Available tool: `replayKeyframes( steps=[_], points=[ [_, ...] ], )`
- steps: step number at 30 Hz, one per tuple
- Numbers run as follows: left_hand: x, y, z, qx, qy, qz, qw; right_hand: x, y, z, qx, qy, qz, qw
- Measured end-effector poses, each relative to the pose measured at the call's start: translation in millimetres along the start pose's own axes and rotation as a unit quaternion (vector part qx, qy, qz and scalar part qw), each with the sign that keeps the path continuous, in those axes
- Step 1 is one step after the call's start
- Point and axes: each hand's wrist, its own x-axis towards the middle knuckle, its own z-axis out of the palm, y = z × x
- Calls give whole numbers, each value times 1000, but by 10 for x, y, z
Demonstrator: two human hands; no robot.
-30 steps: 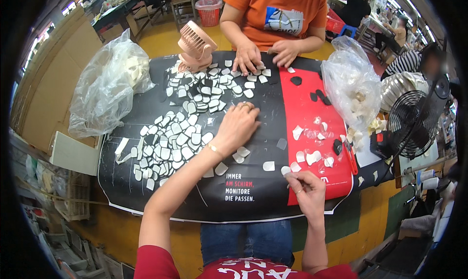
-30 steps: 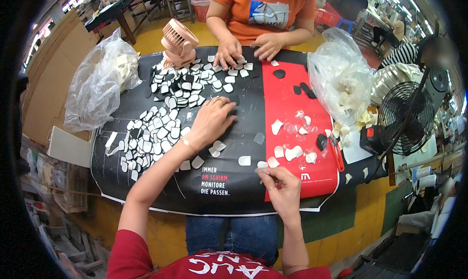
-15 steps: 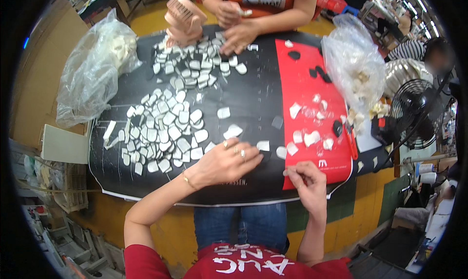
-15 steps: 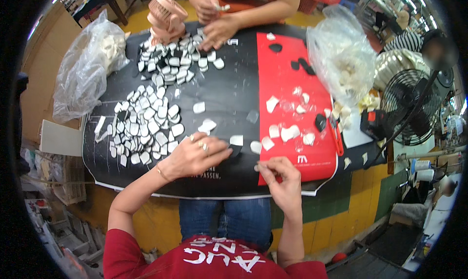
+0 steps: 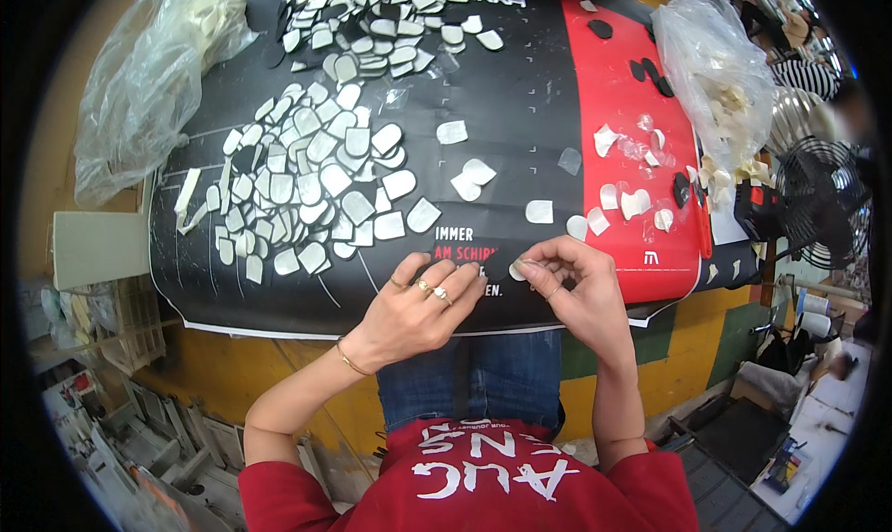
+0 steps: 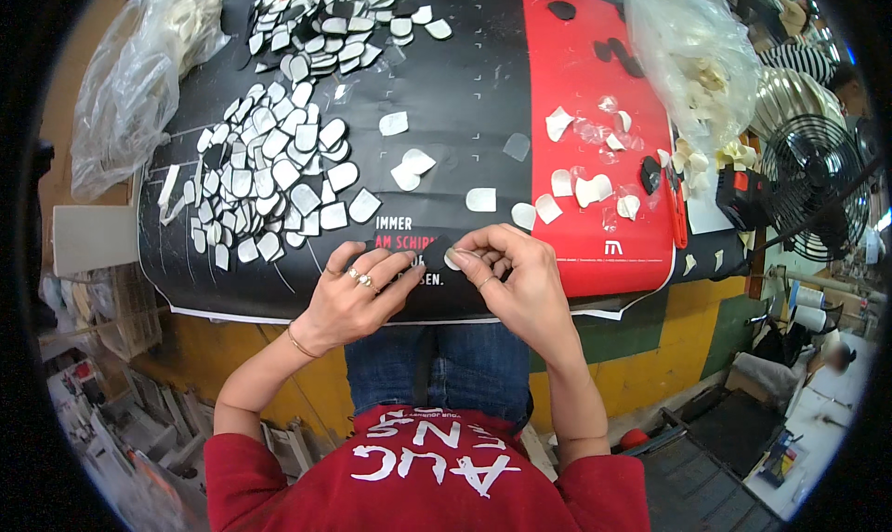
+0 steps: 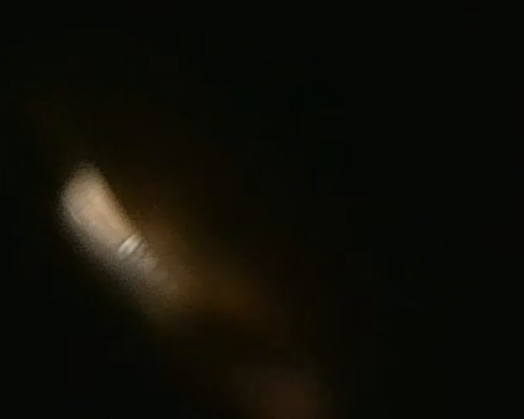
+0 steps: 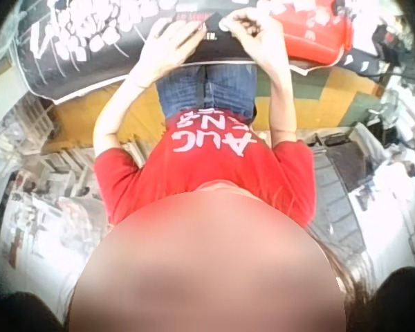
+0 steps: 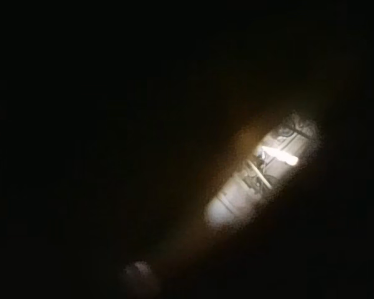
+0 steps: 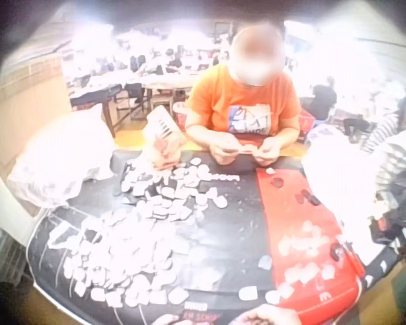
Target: The person repeatedly picks up small white and black foam-like pieces from a table and presses them together to form paired units. The person handles the pieces one at a time, aligning and joining them by hand, then places the assembled pairs back on the table. The process continues throughout the clip with no tools used.
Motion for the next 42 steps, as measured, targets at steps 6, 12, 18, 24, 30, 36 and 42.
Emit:
replayKeyframes(
  steps=[6, 12, 18, 24, 30, 36, 42],
  points=[
    [-80, 44, 110, -9, 37, -27, 999, 10, -19, 199, -3, 22, 19, 1000],
    [-92, 28, 132, -13, 26, -23, 999, -15, -14, 324, -19, 67, 1, 998],
    [-96, 33, 138, -4, 24, -19, 1000, 23, -42, 353, -57, 75, -12, 995],
    [-98, 37, 145, -15, 23, -21, 999, 60, -64, 326, -91, 59, -30, 994],
    [-96, 48, 149, -14, 19, -25, 999, 78, -63, 336, -112, 63, -32, 991],
    [-97, 46, 141, -13, 16, -24, 999, 77, -61, 354, -121, 72, -36, 989],
    [-99, 62, 142, -17, 18, -35, 999, 74, -52, 364, -134, 75, -46, 987]
  ],
)
